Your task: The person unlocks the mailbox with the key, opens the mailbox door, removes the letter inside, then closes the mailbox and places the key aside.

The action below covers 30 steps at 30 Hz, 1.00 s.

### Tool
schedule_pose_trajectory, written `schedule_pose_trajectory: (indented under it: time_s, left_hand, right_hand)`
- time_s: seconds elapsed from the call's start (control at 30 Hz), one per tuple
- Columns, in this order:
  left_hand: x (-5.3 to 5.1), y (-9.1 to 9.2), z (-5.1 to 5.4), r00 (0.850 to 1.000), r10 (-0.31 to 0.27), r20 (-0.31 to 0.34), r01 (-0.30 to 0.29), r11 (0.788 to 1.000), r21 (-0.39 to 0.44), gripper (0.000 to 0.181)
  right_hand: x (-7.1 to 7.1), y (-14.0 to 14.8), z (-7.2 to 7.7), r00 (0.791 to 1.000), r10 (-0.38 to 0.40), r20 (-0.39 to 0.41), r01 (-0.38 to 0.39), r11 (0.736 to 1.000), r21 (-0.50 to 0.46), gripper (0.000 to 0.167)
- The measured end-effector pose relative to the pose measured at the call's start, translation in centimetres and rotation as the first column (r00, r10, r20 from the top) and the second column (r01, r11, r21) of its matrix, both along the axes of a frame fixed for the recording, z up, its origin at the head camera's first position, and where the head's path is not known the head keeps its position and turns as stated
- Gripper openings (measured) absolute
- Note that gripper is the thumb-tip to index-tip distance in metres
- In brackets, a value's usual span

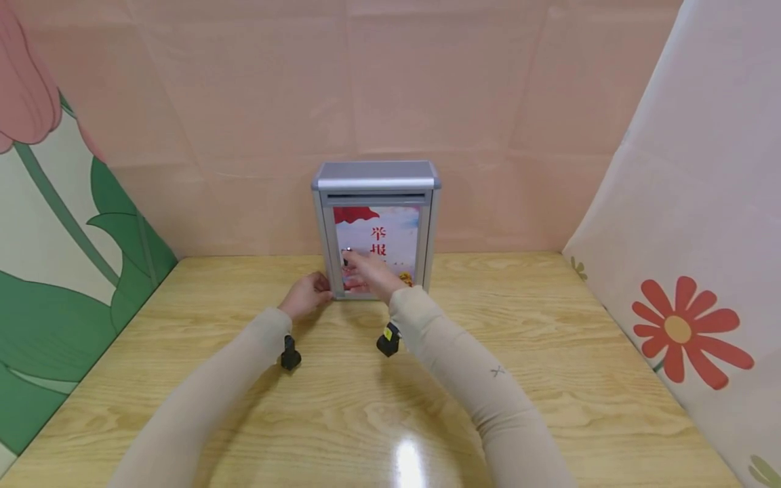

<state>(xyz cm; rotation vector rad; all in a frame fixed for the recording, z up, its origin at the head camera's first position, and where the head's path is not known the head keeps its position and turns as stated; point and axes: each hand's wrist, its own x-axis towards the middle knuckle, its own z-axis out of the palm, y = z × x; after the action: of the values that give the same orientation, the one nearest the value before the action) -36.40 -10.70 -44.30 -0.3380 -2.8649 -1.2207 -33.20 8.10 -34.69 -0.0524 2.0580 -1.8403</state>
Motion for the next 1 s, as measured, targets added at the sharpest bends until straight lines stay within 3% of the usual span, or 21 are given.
schedule_pose_trajectory:
  time_s: [0.23, 0.73, 1.0]
  left_hand:
    - [0.18, 0.06, 0.26, 1.0, -0.007, -0.021, 0.007, 1.0, -0.002, 0.017]
    - [0.25, 0.07, 0.23, 1.0, 0.003, 0.011, -0.003, 1.0, -0.008, 0.019]
    - [0.31, 0.03, 0.45, 1.0, 0.0, -0.004, -0.001, 1.0, -0.011, 0.02]
  right_hand:
    - [0.02, -0.15, 0.12, 1.0, -0.029, 0.009, 0.029, 1.0, -0.009, 0.05]
    - [0.11, -0.3, 0.02, 1.0, -0.027, 0.012, 0.027, 1.0, -0.007, 0.045]
    - [0.37, -0.2, 0.16, 1.0, -0.02, 0.015, 0.021, 1.0, -0.019, 0.048]
